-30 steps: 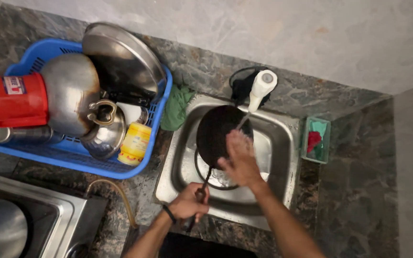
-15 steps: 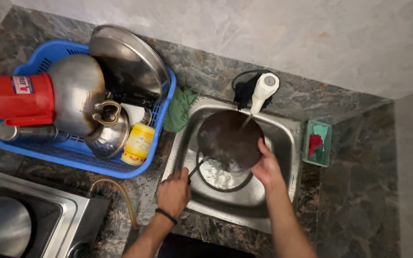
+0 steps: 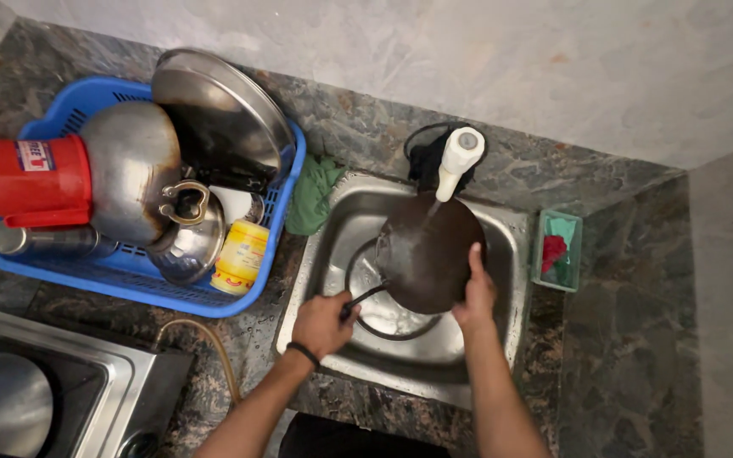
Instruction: Cooking potatoes in a pressure cooker and washing a pan.
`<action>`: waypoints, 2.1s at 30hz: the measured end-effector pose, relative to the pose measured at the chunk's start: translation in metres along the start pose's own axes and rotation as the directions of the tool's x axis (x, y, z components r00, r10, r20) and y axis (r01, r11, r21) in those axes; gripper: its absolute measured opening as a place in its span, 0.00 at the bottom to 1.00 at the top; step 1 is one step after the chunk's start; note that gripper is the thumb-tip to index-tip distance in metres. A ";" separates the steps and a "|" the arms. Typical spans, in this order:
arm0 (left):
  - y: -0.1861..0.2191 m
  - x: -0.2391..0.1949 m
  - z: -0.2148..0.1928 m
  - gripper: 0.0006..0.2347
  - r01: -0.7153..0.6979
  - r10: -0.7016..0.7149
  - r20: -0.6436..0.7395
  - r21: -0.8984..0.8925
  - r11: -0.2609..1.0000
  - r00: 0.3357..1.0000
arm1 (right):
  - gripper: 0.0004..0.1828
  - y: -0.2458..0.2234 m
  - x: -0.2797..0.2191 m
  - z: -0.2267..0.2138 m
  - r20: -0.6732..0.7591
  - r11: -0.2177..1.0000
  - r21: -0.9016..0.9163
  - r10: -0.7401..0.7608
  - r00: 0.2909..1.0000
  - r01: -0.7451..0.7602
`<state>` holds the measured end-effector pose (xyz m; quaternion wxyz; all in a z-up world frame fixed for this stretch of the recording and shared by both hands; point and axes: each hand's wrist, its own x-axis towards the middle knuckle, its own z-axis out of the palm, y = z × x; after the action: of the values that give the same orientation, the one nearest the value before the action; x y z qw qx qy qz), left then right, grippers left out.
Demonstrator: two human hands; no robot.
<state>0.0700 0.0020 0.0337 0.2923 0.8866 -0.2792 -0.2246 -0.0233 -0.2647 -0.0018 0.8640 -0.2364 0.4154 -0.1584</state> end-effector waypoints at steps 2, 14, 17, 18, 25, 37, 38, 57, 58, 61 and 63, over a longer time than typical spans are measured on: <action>0.003 -0.001 0.008 0.11 0.016 -0.017 0.019 0.044 0.999 1.000 | 0.40 0.004 -0.002 0.001 -0.193 0.702 -0.639 -0.543 0.818 0.315; 0.014 -0.002 0.016 0.08 0.114 -0.118 0.034 0.113 0.987 0.992 | 0.45 0.040 -0.019 0.065 0.595 -0.602 -0.753 -0.447 0.668 0.268; 0.004 -0.002 0.023 0.06 0.120 -0.119 -0.030 0.055 0.991 0.992 | 0.41 0.056 -0.037 0.041 0.741 -0.742 -0.572 -0.285 0.608 0.350; 0.004 -0.002 0.020 0.06 0.120 -0.118 -0.038 0.056 0.991 0.992 | 0.41 0.052 -0.034 0.034 0.745 -0.742 -0.570 -0.286 0.603 0.353; -0.007 -0.018 0.013 0.08 0.197 -0.197 -0.007 0.112 0.974 0.980 | 0.49 0.028 -0.014 -0.014 0.689 -0.495 -0.721 -0.428 0.585 0.486; 0.028 -0.020 0.017 0.16 0.248 -0.177 0.283 -0.240 0.939 0.943 | 0.36 0.008 0.039 0.037 0.277 0.353 -0.850 -0.330 0.903 0.390; 0.037 -0.021 0.013 0.14 0.461 -0.248 0.461 -0.436 0.773 0.852 | 0.36 0.027 0.042 0.039 0.503 -0.078 -0.861 -0.273 0.820 0.502; 0.004 -0.049 0.063 0.15 0.761 0.268 0.806 -0.589 0.271 0.528 | 0.45 0.008 0.007 0.025 0.653 -0.679 -0.673 -0.359 0.667 0.293; 0.002 -0.050 0.065 0.15 0.720 0.244 0.786 -0.619 0.315 0.568 | 0.46 0.016 0.002 0.018 0.651 -0.653 -0.702 -0.430 0.625 0.282; -0.003 -0.044 0.064 0.15 0.683 0.186 0.771 -0.629 0.370 0.609 | 0.48 0.047 -0.020 0.007 0.628 -0.622 -0.735 -0.472 0.619 0.271; -0.011 -0.039 0.063 0.16 0.699 0.145 0.784 -0.607 0.379 0.603 | 0.49 0.067 -0.036 0.009 0.603 -0.614 -0.743 -0.443 0.663 0.265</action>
<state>0.0099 0.0089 -0.0097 0.5214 0.4537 -0.0337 -0.7219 -0.0331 -0.1890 -0.0097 0.0996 -0.9553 0.2596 -0.1006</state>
